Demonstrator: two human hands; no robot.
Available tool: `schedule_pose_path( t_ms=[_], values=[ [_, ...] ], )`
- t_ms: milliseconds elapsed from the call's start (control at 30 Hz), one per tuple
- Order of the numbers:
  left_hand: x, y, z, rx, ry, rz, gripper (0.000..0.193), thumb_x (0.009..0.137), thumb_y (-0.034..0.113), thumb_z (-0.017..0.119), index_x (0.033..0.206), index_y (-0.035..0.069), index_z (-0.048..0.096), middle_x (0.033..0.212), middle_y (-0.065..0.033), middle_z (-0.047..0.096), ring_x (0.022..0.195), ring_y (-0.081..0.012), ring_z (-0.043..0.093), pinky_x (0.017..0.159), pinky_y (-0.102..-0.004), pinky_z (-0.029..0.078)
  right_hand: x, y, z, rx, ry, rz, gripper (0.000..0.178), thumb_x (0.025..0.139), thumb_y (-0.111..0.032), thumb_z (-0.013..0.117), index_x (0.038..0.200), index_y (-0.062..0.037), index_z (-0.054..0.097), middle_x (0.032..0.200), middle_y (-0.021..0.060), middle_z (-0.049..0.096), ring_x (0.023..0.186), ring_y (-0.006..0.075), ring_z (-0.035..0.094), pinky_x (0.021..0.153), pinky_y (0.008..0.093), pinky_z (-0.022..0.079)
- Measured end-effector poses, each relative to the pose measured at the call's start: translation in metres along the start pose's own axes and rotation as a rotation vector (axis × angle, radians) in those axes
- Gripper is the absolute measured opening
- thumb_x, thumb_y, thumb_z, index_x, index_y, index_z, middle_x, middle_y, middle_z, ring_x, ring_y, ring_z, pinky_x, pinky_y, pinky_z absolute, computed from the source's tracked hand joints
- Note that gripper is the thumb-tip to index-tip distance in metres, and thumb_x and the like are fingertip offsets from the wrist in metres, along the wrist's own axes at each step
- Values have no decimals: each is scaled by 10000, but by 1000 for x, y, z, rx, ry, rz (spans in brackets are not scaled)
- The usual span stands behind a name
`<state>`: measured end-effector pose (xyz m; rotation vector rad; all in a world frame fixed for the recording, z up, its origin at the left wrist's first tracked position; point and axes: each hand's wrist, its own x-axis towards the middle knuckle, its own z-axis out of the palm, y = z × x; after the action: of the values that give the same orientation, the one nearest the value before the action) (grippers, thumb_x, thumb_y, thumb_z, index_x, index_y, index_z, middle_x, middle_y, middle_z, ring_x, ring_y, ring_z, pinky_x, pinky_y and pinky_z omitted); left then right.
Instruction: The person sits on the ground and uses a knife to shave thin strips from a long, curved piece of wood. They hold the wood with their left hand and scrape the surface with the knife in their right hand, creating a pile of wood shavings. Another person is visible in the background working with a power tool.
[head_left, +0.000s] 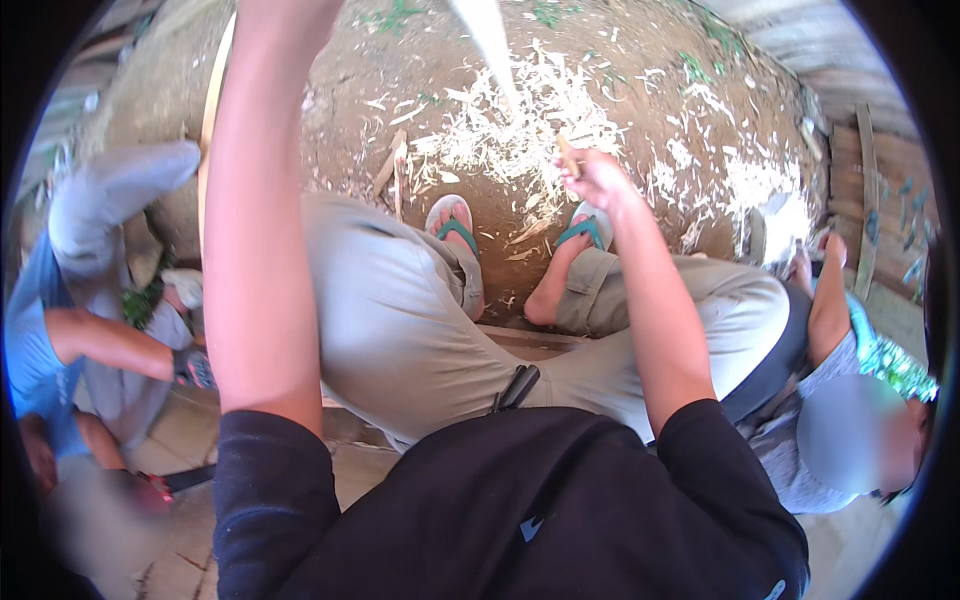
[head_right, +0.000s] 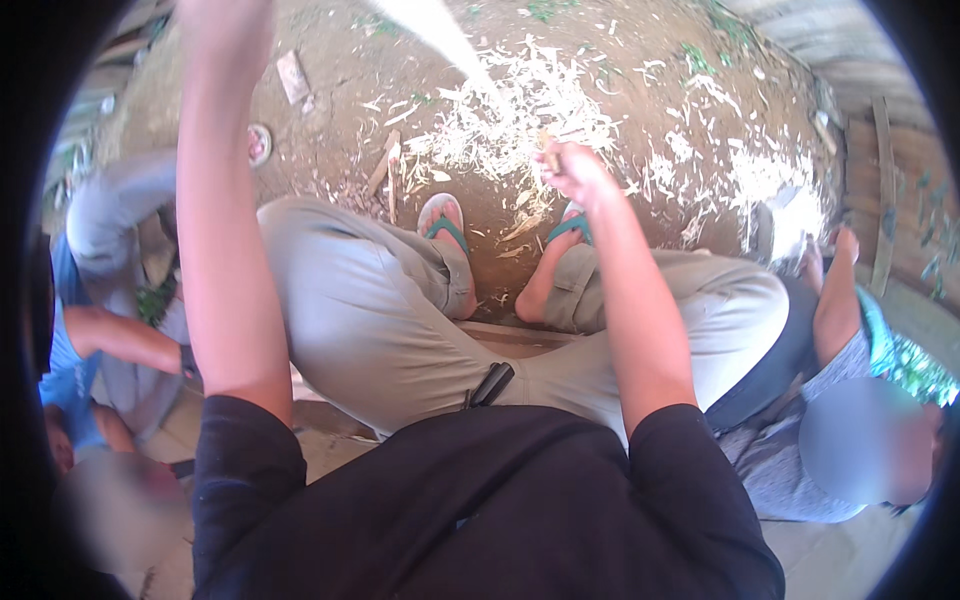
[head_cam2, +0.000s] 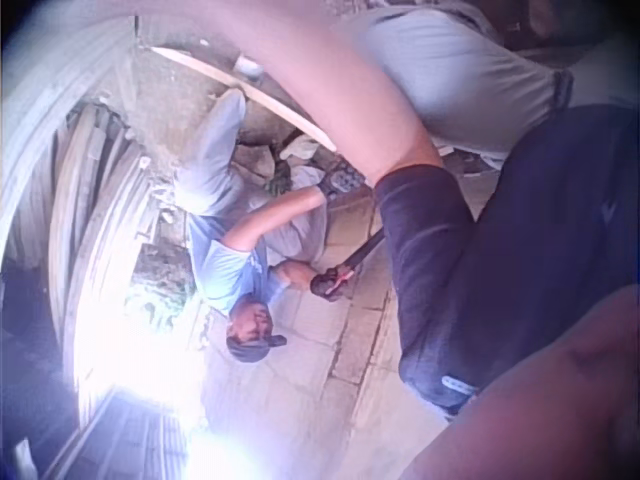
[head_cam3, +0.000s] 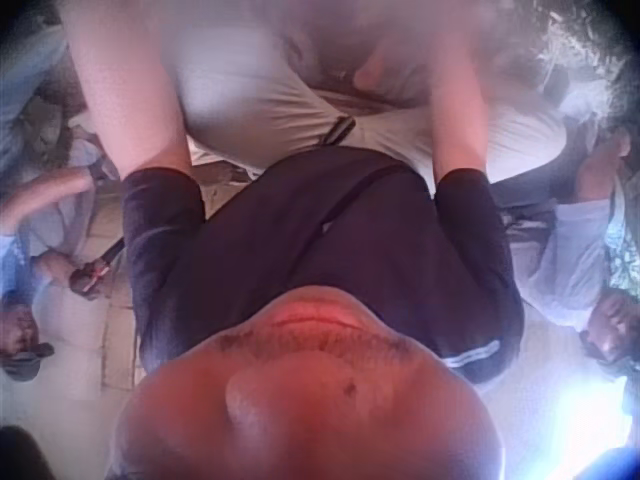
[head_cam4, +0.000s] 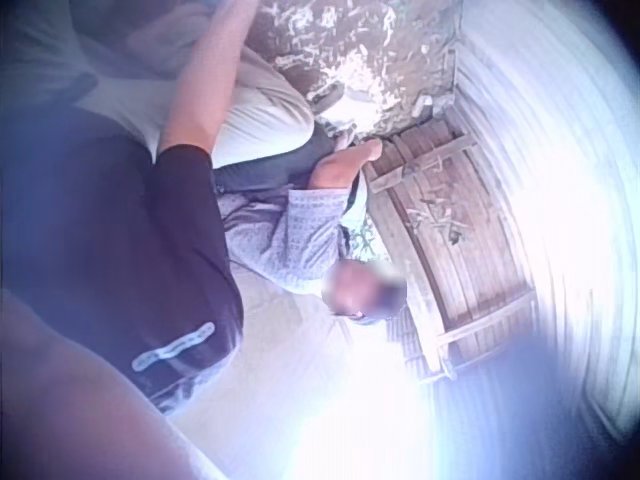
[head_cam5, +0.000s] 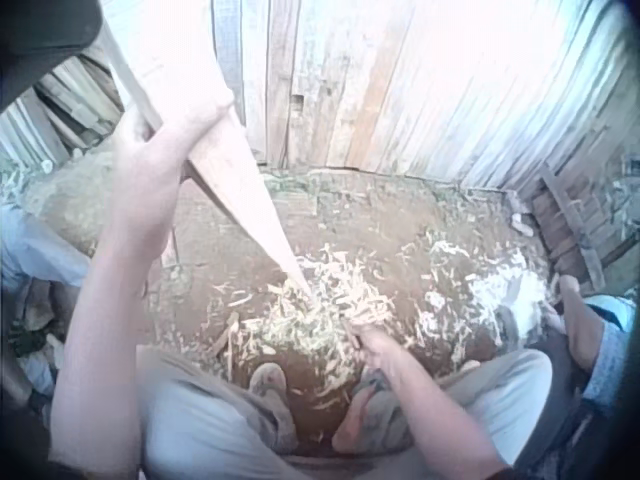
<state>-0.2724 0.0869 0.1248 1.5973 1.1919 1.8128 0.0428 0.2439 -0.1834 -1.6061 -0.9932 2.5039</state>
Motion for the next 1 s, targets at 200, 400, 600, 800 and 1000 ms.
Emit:
schedule_pose_path(
  t_ms=[200, 400, 600, 800, 1000],
  values=[
    [-65, -21, 77, -142, 400, 176, 434, 871, 223, 582, 1268, 66, 505, 1051, -149, 666, 854, -323, 689, 759, -456, 593, -12, 39, 17, -298, 352, -163, 352, 960, -354, 533, 956, -5, 579, 770, 125, 585, 590, 184, 556, 519, 347, 449],
    [-117, 22, 106, 81, 342, 206, 316, 855, 245, 530, 1103, 55, 480, 877, -171, 598, 797, -300, 648, 698, -493, 583, -22, 37, 34, -558, 180, -110, 482, 1000, -389, 440, 1060, 42, 645, 924, 231, 688, 883, 353, 689, 819, 466, 519],
    [-152, 30, 156, 178, 426, 218, 322, 879, 268, 563, 1097, 99, 396, 886, -147, 537, 751, -284, 572, 658, -444, 525, -12, 49, 44, -961, 411, -234, 490, 1041, -356, 365, 1107, 27, 663, 1102, 267, 676, 1099, 415, 634, 945, 515, 489],
    [-178, 38, 176, 237, 406, 166, 352, 857, 321, 568, 1088, 112, 402, 868, -146, 523, 761, -276, 554, 717, -452, 485, -19, 55, 58, -940, 432, -203, 452, 1040, -318, 383, 1068, 24, 677, 1054, 271, 687, 1040, 432, 654, 915, 512, 508],
    [-181, 21, 185, 307, 645, 153, 333, 817, 251, 524, 1067, 84, 383, 858, -158, 511, 765, -278, 535, 738, -450, 471, -8, 41, 68, -966, 480, -250, 416, 1029, -279, 411, 1031, 32, 688, 1033, 275, 690, 1023, 438, 659, 912, 507, 517]
  ],
)
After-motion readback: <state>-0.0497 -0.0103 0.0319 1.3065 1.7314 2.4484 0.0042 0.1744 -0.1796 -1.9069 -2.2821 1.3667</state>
